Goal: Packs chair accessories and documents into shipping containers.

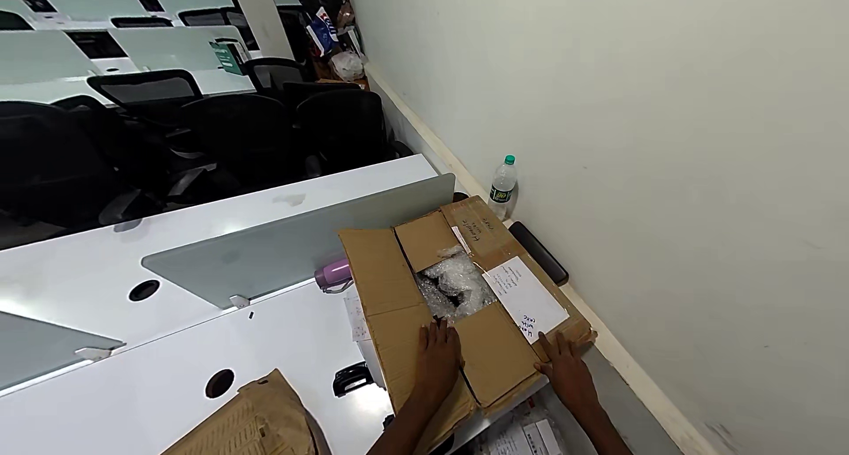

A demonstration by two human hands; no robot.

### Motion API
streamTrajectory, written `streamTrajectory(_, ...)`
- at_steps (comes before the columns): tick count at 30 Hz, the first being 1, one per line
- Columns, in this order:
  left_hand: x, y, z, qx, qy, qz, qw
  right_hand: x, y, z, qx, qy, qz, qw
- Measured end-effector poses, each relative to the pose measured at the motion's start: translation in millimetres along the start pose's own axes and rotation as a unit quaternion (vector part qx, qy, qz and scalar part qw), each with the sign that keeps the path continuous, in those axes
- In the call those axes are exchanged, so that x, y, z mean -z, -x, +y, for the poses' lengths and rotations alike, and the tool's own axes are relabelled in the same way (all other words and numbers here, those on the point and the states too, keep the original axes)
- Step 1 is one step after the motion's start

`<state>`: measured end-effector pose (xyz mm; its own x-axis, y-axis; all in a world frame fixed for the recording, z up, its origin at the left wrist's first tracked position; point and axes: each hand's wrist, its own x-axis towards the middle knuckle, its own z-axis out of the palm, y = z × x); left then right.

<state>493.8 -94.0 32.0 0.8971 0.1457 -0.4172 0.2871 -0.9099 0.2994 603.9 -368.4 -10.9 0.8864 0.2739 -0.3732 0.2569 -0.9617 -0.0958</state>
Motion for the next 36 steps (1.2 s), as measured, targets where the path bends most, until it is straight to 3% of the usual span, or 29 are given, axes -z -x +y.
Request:
streamTrajectory(4, 10, 32, -14, 0.029, 0.06, 0.135, 0.989, 3, 1, -5, -0.006, 0.004, -0.017, 1.0)
streamTrajectory(6, 2, 46, -26, 0.043, 0.099, 0.281, 0.953, 2, 1, -9, -0.013, 0.002, -0.013, 1.0)
streamTrajectory(8, -8, 58, -38, 0.062, 0.192, 0.378, 0.904, -2, 2, -10, -0.015, -0.003, 0.003, 1.0)
streamTrajectory(12, -19, 88, -51, 0.111, 0.468, 0.364, 0.797, -17, 11, -15, -0.006, -0.034, 0.084, 0.996)
streamTrajectory(17, -13, 113, -45, 0.128, 0.61, 0.342, 0.703, -38, 33, -24, 0.077, -0.104, 0.264, 0.956)
streamTrajectory(19, -7, 119, -32, 0.104, 0.629, 0.347, 0.688, -38, 52, -40, 0.148, -0.149, 0.277, 0.938)
streamTrajectory(21, 1, 120, -17, 0.07, 0.643, 0.349, 0.678, -34, 76, -61, 0.227, -0.196, 0.225, 0.927)
streamTrajectory(24, 8, 117, 5, 0.002, 0.648, 0.351, 0.676, -37, 102, -92, 0.328, -0.251, 0.198, 0.889)
streamTrajectory(27, -2, 104, 19, -0.093, 0.626, 0.338, 0.697, -41, 116, -113, 0.33, -0.324, 0.21, 0.862)
streamTrajectory(30, -18, 87, 30, -0.193, 0.599, 0.283, 0.724, -42, 121, -124, 0.251, -0.401, 0.267, 0.839)
streamTrajectory(33, -25, 76, 38, -0.257, 0.513, 0.155, 0.804, -30, 116, -123, 0.089, -0.521, 0.307, 0.792)
streamTrajectory(36, -43, 63, 40, -0.275, 0.411, 0.041, 0.868, -25, 88, -98, -0.065, -0.598, 0.285, 0.746)
